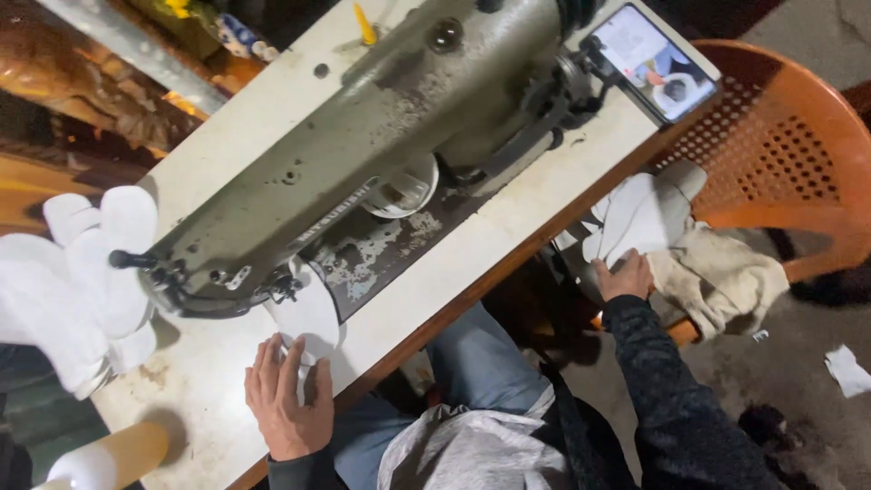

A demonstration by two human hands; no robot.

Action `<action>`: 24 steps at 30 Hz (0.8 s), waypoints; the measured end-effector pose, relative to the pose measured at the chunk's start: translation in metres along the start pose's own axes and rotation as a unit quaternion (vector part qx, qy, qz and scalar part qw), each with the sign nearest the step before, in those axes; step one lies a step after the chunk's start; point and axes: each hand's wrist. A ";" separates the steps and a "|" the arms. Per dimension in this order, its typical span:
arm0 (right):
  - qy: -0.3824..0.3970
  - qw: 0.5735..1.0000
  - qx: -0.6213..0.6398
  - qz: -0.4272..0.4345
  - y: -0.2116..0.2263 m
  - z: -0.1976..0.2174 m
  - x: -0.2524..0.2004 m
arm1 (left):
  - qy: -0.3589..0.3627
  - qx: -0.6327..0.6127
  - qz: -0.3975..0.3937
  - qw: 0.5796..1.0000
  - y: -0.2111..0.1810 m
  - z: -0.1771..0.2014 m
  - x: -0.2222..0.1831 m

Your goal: The person is preparing and sewing shoe insoles using an industrial sewing machine and a squeeze bottle of liquid.

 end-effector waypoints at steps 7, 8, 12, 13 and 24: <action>-0.027 1.000 0.002 0.012 -0.022 -0.001 0.002 | -0.009 -0.032 -0.022 0.999 0.001 0.002 0.008; -0.012 1.000 0.019 -0.001 -0.018 0.007 -0.001 | -0.004 -0.036 -0.023 0.999 0.002 0.001 0.009; 0.008 0.990 0.143 0.003 -0.022 0.021 -0.004 | -0.007 -0.042 -0.018 0.999 0.002 0.001 0.013; 0.021 0.985 0.169 -0.024 -0.024 0.023 -0.004 | -0.013 -0.044 -0.028 0.999 0.004 0.000 0.013; -0.264 0.923 0.166 0.227 0.007 0.107 -0.010 | -0.063 -0.072 -0.087 0.992 0.013 -0.004 0.023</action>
Point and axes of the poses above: each hand's wrist, its own x-axis towards the middle knuckle, its own z-axis out of the back of the hand, y = z × x, and after that the axes turned 1 degree about z, right-handed
